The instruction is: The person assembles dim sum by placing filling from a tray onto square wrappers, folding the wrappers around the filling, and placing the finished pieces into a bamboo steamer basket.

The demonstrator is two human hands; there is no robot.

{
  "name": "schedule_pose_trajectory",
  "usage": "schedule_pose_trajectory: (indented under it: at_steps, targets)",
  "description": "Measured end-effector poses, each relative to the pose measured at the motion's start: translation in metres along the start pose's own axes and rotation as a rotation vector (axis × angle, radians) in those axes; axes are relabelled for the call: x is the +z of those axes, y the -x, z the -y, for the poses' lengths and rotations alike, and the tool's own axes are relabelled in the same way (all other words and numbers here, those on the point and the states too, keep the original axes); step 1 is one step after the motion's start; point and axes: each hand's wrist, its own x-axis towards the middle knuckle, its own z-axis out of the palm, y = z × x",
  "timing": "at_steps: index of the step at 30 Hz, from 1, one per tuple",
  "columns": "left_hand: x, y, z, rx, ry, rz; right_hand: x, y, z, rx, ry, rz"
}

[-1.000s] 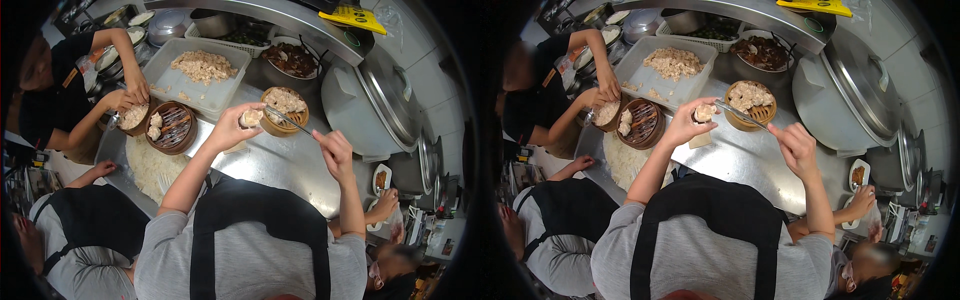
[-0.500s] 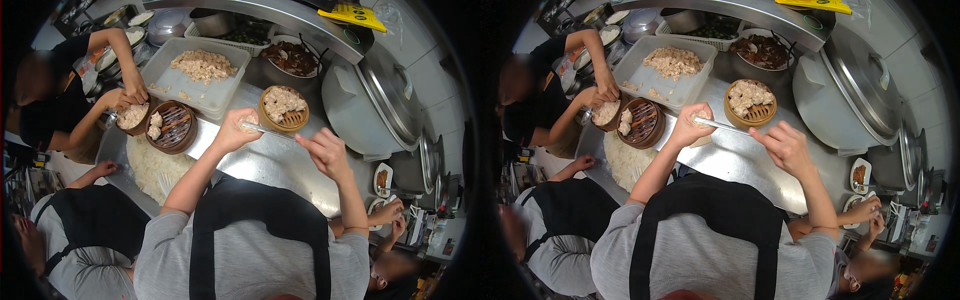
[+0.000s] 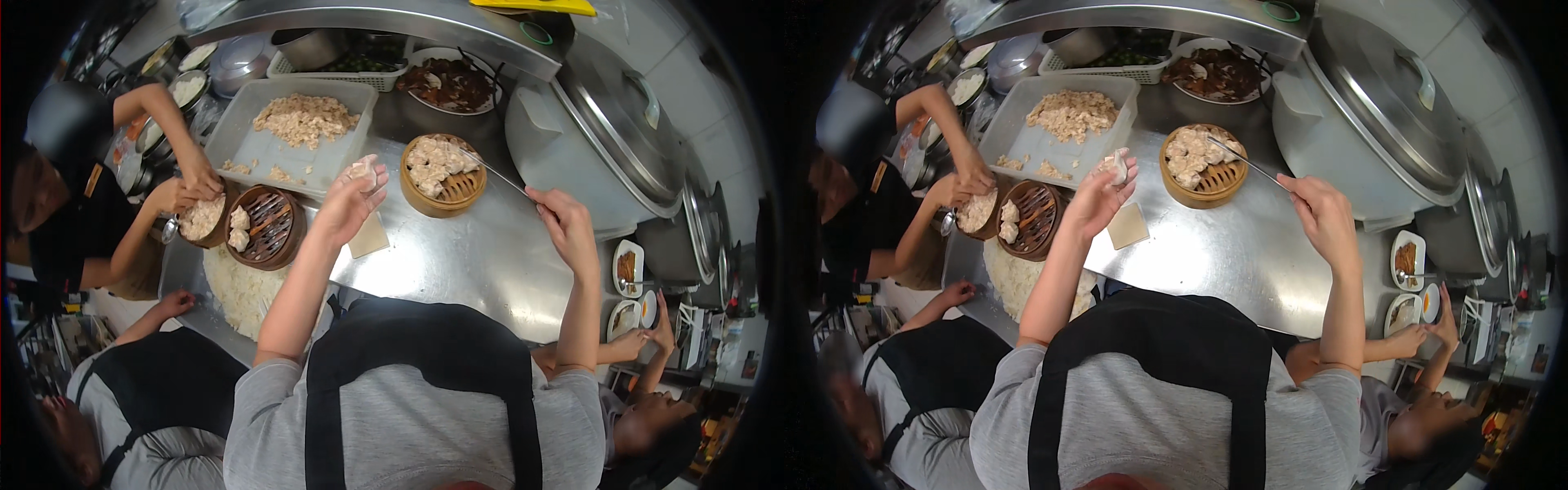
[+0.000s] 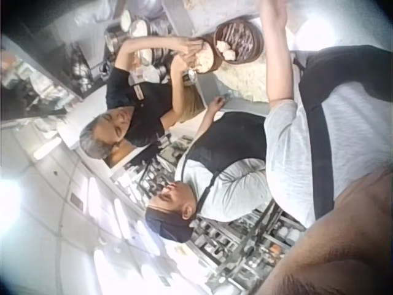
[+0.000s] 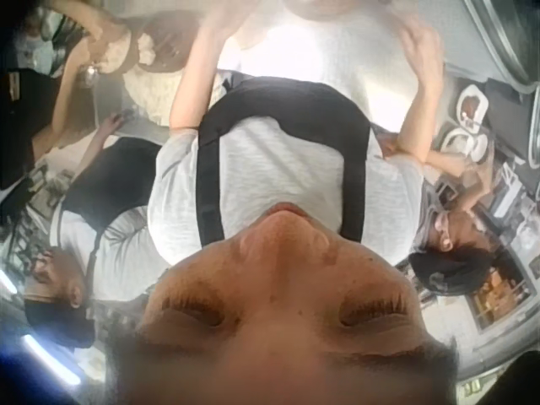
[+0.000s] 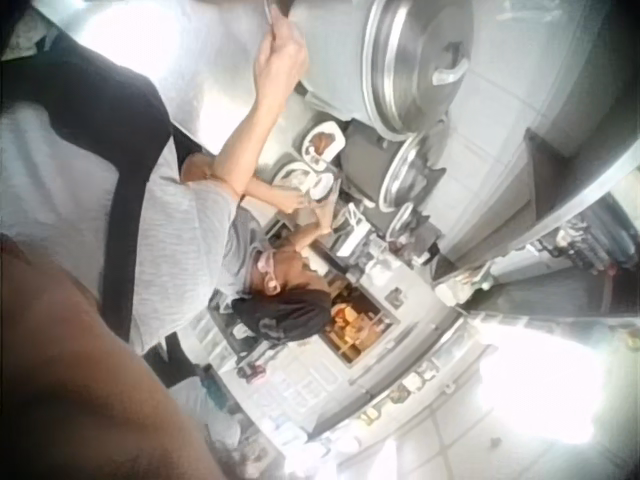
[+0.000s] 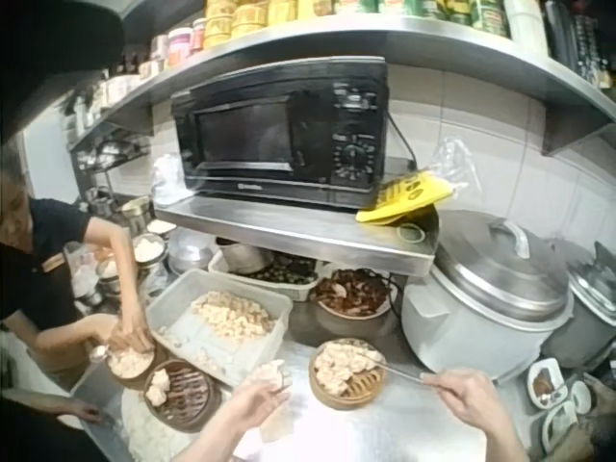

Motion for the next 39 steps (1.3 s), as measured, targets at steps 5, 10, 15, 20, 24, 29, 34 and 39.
schedule_pose_trajectory:
  at_steps: [5, 10, 15, 20, 24, 29, 34, 39]
  targets:
    - [0.012, -0.020, 0.001, -0.197, 0.030, 0.247, 0.005, 0.009, -0.015, 0.153, 0.032, 0.205]
    - [0.046, -0.056, 0.013, 0.006, -0.922, 0.304, 0.004, 0.002, -0.010, 0.133, 0.117, 0.223]
    - [0.062, -0.101, 0.038, 0.088, -1.306, 0.656, -0.002, 0.001, -0.018, 0.156, 0.148, 0.186]
    - [0.083, -0.113, 0.051, 0.364, -1.706, 0.821, -0.010, 0.007, -0.025, 0.184, 0.137, 0.164]
    - [0.083, -0.125, 0.050, 0.370, -1.886, 1.011, -0.011, 0.006, -0.027, 0.179, 0.083, 0.151]
    - [0.088, -0.124, 0.049, 0.311, -2.022, 1.089, -0.009, 0.003, -0.029, 0.184, 0.051, 0.141]
    - [0.086, -0.121, 0.045, 0.353, -1.972, 1.177, -0.005, 0.000, -0.032, 0.165, 0.065, 0.166]
    - [0.101, -0.123, 0.044, 0.123, -2.117, 1.214, -0.003, -0.005, -0.029, 0.155, 0.065, 0.175]
